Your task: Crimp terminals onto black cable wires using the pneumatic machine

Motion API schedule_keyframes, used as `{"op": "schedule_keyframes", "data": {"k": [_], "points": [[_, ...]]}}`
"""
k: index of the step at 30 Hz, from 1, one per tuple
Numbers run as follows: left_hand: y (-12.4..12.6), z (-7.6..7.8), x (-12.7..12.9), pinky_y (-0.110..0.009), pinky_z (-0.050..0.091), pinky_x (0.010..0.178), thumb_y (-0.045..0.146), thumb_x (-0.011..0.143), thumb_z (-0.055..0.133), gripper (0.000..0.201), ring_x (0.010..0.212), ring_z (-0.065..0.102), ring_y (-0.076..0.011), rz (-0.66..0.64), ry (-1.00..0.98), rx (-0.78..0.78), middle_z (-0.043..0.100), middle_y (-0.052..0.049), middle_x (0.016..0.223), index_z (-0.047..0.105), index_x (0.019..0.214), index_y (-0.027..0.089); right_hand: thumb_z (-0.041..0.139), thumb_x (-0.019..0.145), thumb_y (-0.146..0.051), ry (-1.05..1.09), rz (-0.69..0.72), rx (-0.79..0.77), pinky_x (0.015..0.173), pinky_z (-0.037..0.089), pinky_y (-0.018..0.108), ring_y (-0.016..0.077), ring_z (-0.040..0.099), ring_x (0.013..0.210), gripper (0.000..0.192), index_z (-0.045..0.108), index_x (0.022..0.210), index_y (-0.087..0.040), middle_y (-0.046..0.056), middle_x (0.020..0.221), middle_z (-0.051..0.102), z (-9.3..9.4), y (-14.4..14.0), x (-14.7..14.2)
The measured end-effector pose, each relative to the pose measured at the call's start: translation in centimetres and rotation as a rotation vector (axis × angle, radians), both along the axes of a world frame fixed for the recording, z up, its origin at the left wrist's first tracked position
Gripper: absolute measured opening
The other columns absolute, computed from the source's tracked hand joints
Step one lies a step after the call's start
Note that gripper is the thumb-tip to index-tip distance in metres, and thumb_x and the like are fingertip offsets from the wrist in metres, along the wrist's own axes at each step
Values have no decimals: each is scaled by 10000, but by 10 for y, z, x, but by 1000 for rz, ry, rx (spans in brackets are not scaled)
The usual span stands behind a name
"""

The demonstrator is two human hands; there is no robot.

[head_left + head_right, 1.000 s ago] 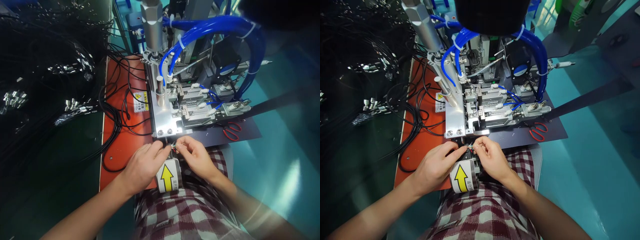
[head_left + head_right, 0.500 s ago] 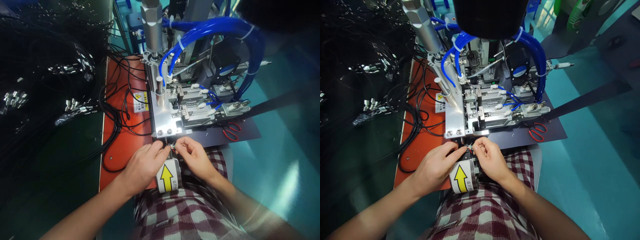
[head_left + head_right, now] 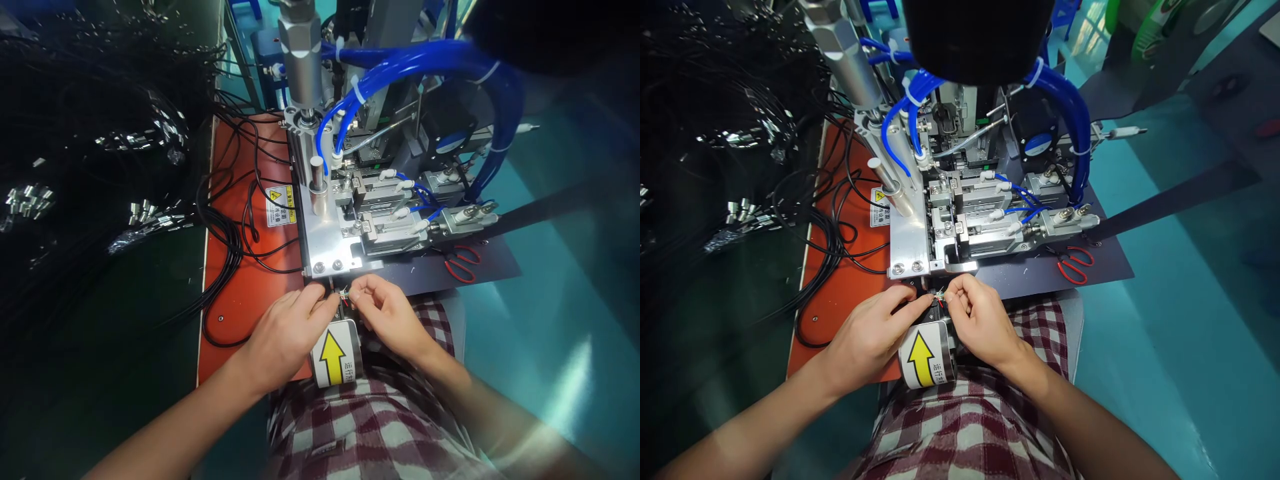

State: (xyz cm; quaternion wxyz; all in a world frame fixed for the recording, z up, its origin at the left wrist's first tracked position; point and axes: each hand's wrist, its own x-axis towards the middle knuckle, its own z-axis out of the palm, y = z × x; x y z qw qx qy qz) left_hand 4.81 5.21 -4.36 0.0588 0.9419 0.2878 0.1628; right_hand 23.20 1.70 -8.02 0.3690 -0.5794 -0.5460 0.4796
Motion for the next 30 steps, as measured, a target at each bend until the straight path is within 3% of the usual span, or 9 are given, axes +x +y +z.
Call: {"op": "schedule_keyframes", "data": {"k": [3, 5, 7, 11, 13, 20, 22, 26, 30], "points": [[0, -1, 0, -288, 533, 559, 110, 942, 310, 340, 674, 605, -194, 1, 2, 4, 604, -107, 796, 634, 1031, 62, 478, 899, -204, -153, 13, 201, 567, 378, 258, 121, 463, 594, 111, 509, 794, -186, -10, 692, 509, 1, 0, 2], [0, -1, 0, -285, 534, 564, 112, 944, 305, 344, 678, 606, -192, 3, 2, 8, 603, -106, 794, 636, 1025, 64, 481, 894, -199, -152, 22, 237, 567, 383, 260, 122, 475, 594, 115, 511, 784, -183, -1, 703, 523, 2, 1, 2], [0, 0, 0, -283, 533, 563, 112, 945, 305, 343, 678, 607, -191, -1, -3, 8, 602, -106, 789, 635, 1024, 62, 482, 893, -221, -66, -2, 168, 510, 370, 249, 116, 462, 543, 129, 502, 771, -188, -15, 655, 504, 1, 1, 0], [0, 0, 0, -288, 533, 558, 111, 942, 314, 336, 671, 604, -194, -4, -11, -2, 604, -111, 791, 633, 1036, 57, 484, 901, -298, 235, -33, -116, 408, 308, 222, 92, 401, 418, 147, 476, 792, -201, -74, 539, 411, -4, 1, -3], [0, 0, 0, -292, 532, 553, 113, 941, 318, 335, 668, 602, -197, -2, -11, -3, 604, -113, 795, 634, 1037, 60, 482, 908, -323, 292, -12, -170, 406, 300, 219, 84, 390, 412, 157, 478, 810, -201, -72, 558, 420, -7, 0, -2], [1, 0, 0, -282, 531, 553, 112, 941, 319, 333, 668, 600, -190, 4, -1, 6, 601, -107, 791, 633, 1039, 63, 490, 898, -220, -71, -12, 172, 550, 380, 258, 124, 465, 576, 111, 511, 792, -195, -13, 679, 504, -4, 0, 1], [0, -1, 0, -287, 536, 563, 112, 940, 320, 332, 680, 602, -193, 3, -6, 3, 601, -110, 798, 631, 1046, 63, 485, 900, -225, -49, -29, 137, 510, 375, 249, 121, 468, 541, 119, 503, 786, -198, -21, 644, 500, -3, 0, -1], [0, -1, -1, -288, 542, 575, 115, 942, 315, 335, 699, 605, -196, 2, -13, -9, 597, -112, 807, 627, 1051, 63, 465, 925, -290, 141, -25, -76, 412, 350, 218, 103, 459, 430, 124, 477, 827, -214, -65, 549, 463, -3, -2, -2], [0, -3, -1, -287, 542, 578, 126, 946, 317, 332, 701, 602, -192, 7, -20, -32, 592, -108, 817, 620, 1067, 64, 474, 926, -271, 70, 9, -32, 445, 367, 220, 105, 489, 461, 122, 494, 823, -209, -56, 554, 495, -1, -3, 2]]}}
